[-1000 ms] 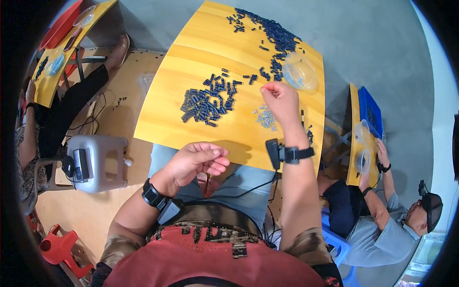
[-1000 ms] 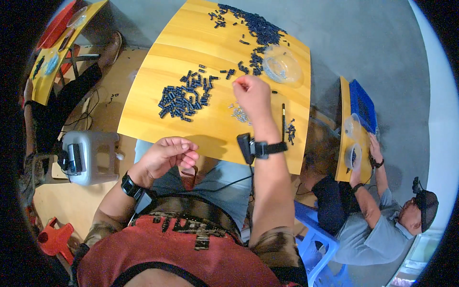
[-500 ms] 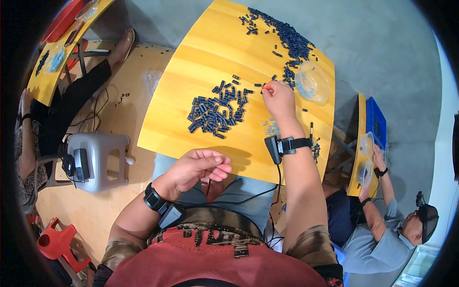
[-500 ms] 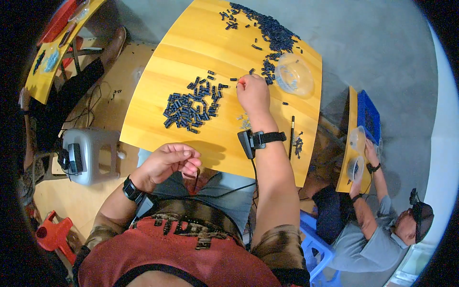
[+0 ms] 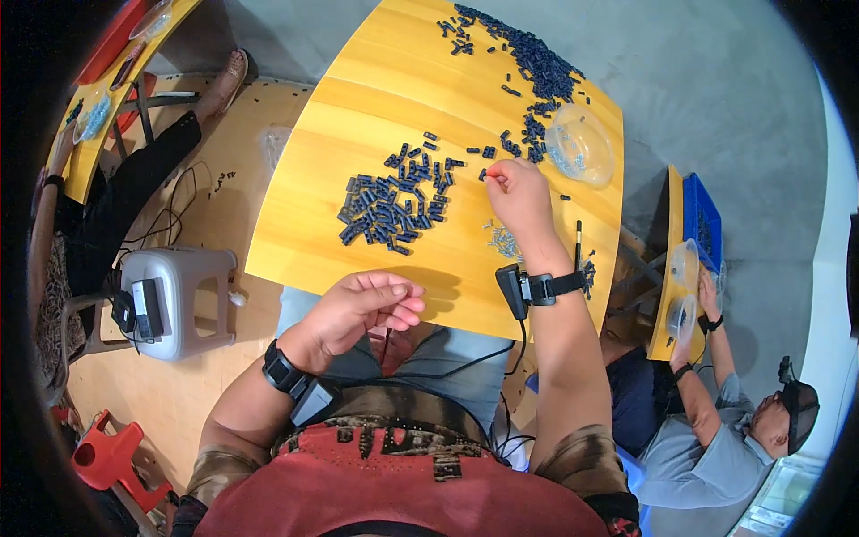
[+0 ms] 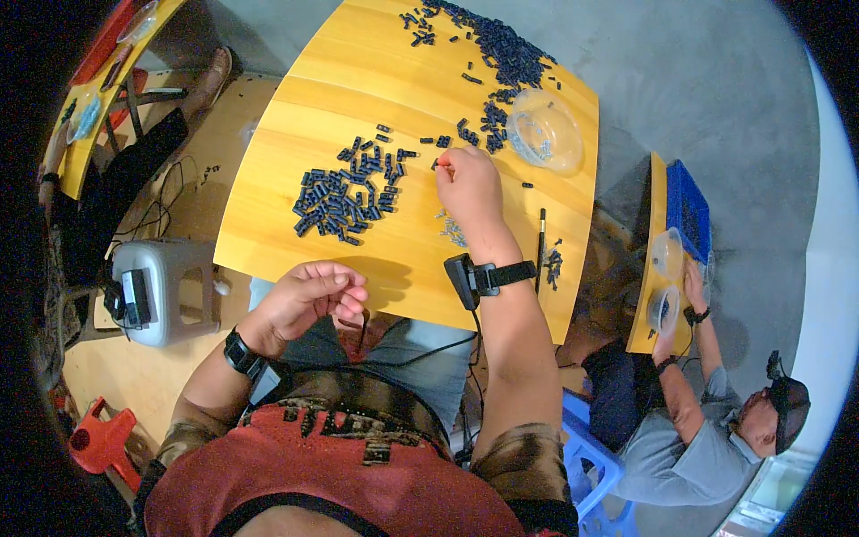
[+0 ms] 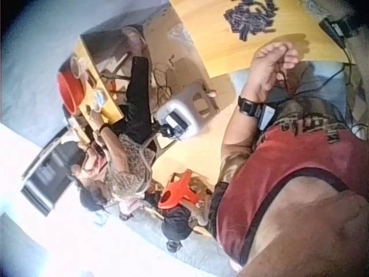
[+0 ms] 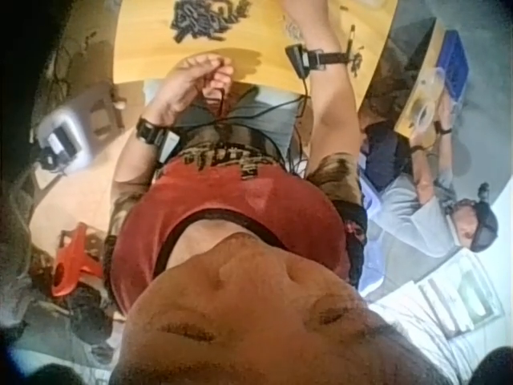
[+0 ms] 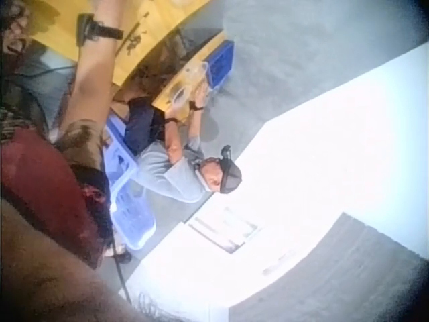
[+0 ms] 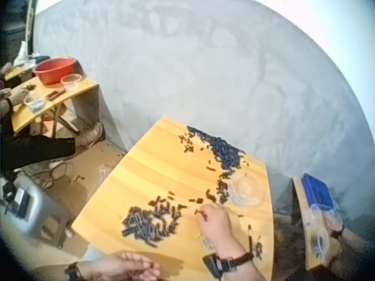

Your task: The person is assembling small black cylindrical components by inserting silver pins into them manually.

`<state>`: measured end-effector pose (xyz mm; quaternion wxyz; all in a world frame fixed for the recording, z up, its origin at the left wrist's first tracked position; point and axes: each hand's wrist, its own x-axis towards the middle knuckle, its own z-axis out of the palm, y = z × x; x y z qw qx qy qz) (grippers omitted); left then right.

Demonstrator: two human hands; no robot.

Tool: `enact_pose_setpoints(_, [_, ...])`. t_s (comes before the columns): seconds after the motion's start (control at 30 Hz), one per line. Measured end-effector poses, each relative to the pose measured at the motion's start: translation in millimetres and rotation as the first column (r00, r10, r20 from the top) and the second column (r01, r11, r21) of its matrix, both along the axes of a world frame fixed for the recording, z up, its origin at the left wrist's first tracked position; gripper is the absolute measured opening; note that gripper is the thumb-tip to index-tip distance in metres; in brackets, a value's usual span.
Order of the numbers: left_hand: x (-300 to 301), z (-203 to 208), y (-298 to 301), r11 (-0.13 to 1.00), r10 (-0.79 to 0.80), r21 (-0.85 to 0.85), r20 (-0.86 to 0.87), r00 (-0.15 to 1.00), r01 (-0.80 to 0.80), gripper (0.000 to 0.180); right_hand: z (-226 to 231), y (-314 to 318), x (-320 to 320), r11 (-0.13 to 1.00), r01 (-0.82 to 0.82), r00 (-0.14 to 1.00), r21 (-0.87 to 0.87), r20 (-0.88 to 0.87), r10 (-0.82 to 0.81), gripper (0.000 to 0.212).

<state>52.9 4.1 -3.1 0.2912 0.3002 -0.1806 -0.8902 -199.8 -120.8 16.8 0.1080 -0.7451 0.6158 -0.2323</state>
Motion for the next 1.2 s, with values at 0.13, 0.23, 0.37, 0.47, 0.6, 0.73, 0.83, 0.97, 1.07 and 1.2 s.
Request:
enact_pose_setpoints(0.13, [-1,3,0,1.000,0.000,-0.005,0.028,1.000,0.000,0.028,-5,-2,-3,0.999,-0.028,0.995,-0.041,0.091,0.032,0.011])
enact_pose_setpoints(0.23, [-1,3,1,1.000,0.007,-0.007,0.029,1.000,-0.007,0.028,-5,-3,-2,0.994,-0.099,0.995,-0.055,0.026,0.100,0.014])
enact_pose_setpoints(0.37, [-2,2,1,1.000,0.025,-0.017,0.034,0.999,-0.025,0.028,-6,-4,3,0.985,-0.167,0.980,-0.042,-0.115,0.161,0.014])
enact_pose_setpoints(0.47, [-3,2,0,0.999,0.032,-0.025,0.031,0.999,-0.031,0.028,-5,-5,3,0.981,-0.192,0.970,-0.022,-0.155,0.187,0.014])
enact_pose_setpoints(0.6, [-3,2,1,0.999,0.035,-0.031,0.040,0.999,-0.034,0.027,2,-3,8,0.974,-0.228,0.939,0.003,-0.263,0.221,0.009])
enact_pose_setpoints(0.73, [-4,3,3,0.999,0.041,-0.028,0.050,0.998,-0.039,0.027,5,2,10,0.972,-0.233,0.922,-0.026,-0.323,0.212,0.007])
enact_pose_setpoints(0.83, [-3,4,6,0.998,0.045,-0.036,0.050,0.998,-0.043,0.026,15,15,13,0.963,-0.262,0.909,-0.056,-0.348,0.227,0.007])
enact_pose_setpoints(0.97, [-5,6,8,0.995,0.083,-0.057,0.069,0.994,-0.080,0.025,35,57,26,0.965,-0.262,0.960,-0.012,-0.107,0.260,0.007])
enact_pose_setpoints(1.07, [-14,13,9,0.990,0.106,-0.099,0.095,0.990,-0.096,0.023,45,92,35,0.941,-0.339,0.941,0.002,-0.004,0.339,0.008])
enact_pose_setpoints(1.2, [-28,17,14,0.975,0.154,-0.179,0.127,0.980,-0.130,0.019,47,121,45,0.886,-0.463,0.884,0.017,0.074,0.461,0.010])
